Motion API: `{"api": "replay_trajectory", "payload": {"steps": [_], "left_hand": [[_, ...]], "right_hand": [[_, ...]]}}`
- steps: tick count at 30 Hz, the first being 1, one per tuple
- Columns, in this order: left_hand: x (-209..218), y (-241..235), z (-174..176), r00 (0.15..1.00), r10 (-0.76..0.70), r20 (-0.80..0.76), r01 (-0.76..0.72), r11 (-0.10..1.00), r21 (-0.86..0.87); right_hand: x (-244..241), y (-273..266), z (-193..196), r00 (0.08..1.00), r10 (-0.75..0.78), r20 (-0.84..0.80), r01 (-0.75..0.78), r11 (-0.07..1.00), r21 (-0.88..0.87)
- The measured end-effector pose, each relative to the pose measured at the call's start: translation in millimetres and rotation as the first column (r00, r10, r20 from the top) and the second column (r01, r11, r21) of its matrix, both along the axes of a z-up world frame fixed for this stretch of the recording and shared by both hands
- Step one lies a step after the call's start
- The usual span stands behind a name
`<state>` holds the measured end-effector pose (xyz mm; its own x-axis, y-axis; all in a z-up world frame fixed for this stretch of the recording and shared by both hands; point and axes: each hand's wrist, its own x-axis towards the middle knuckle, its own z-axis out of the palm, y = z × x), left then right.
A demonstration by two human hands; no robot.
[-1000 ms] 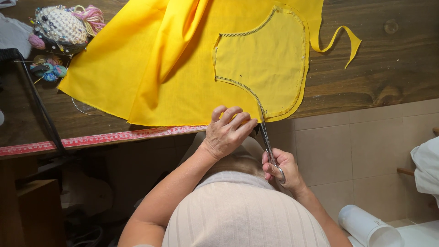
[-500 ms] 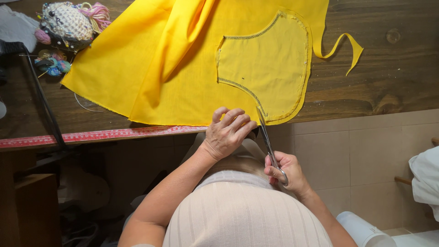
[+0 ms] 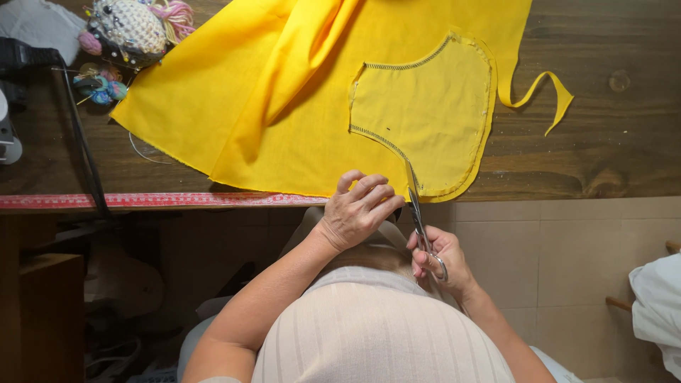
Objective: The person uses scissors to cut a piece of yellow fabric along a marked pattern on a wooden table. After cutting, the person smooths the fabric and removes a pin from the cut piece.
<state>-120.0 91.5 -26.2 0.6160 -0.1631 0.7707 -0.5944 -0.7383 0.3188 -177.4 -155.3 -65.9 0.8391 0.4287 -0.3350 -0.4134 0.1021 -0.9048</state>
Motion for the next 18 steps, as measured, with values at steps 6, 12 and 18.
{"api": "replay_trajectory", "payload": {"steps": [6, 12, 18], "left_hand": [[-0.6, 0.5, 1.4, 1.0, 0.018, 0.005, -0.018, 1.0, 0.016], [-0.7, -0.2, -2.2, 1.0, 0.007, -0.017, -0.007, 1.0, -0.003], [-1.1, 0.4, -4.9, 1.0, 0.0, -0.029, 0.0, 1.0, 0.01]], "right_hand": [[0.6, 1.9, 1.6, 1.0, 0.005, -0.015, -0.004, 1.0, 0.027], [7.7, 6.8, 4.7, 0.999, 0.034, 0.005, -0.034, 0.999, -0.016], [12.8, 12.4, 21.5, 0.999, 0.049, -0.019, -0.051, 0.996, -0.078]]}}
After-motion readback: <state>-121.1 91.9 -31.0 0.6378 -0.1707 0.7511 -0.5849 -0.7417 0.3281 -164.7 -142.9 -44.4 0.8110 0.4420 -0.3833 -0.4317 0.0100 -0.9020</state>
